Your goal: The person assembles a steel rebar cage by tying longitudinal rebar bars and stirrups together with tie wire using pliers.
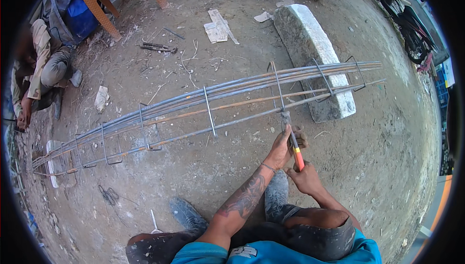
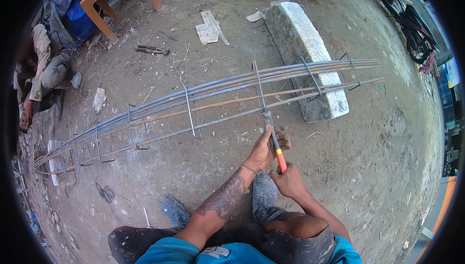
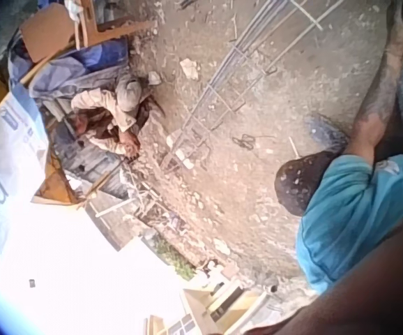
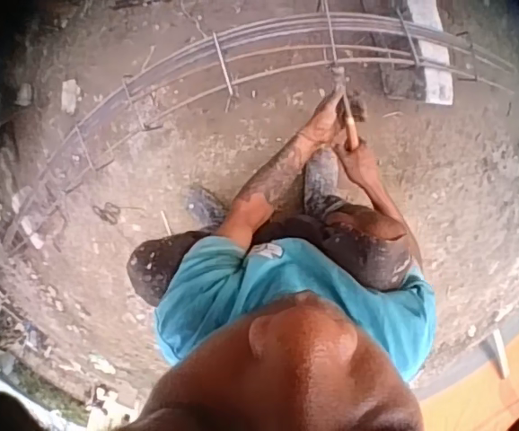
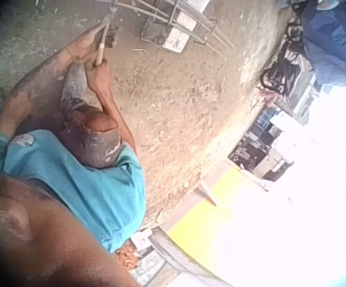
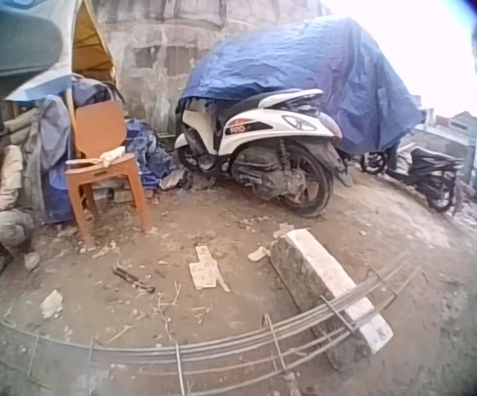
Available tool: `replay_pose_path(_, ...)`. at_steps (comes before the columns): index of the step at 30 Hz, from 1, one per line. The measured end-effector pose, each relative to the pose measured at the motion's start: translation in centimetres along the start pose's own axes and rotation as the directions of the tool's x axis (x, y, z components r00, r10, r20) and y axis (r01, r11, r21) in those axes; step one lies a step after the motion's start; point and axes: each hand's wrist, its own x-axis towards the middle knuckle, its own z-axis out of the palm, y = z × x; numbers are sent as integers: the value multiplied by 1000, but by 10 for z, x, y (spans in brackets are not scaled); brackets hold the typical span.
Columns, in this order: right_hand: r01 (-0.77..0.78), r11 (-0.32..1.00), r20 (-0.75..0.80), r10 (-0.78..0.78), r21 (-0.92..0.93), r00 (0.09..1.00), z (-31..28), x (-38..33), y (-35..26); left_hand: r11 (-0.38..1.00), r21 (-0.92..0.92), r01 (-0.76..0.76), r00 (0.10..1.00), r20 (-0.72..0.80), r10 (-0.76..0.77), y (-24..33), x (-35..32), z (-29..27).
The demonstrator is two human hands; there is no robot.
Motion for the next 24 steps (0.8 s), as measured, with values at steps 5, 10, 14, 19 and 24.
replay_pose_path(5, 97, 933, -344, -223, -347, 912, 26, -1, 33, 835, 546, 75, 800, -532, 276, -17, 6, 57)
replay_pose_path(10, 165, 961, -7, -168, 224, 986, -23, 1, 34, 979, -149, 137, 980, -126, -157, -12, 6, 13)
replay_pose_path(14, -113, 903, 288, -12, 414, 957, -18, -14, -9, 942, -259, 214, 961, 227, -156, -12, 4, -19)
replay_pose_path(19, -4, 945, -324, -109, -328, 940, -6, -5, 18, 950, 202, -238, 918, -274, 288, -8, 7, 35)
replay_pose_path(24, -31, 793, 95, -34, 608, 995, -27, -13, 8, 973, -197, 117, 992, -24, -125, 0, 13, -13)
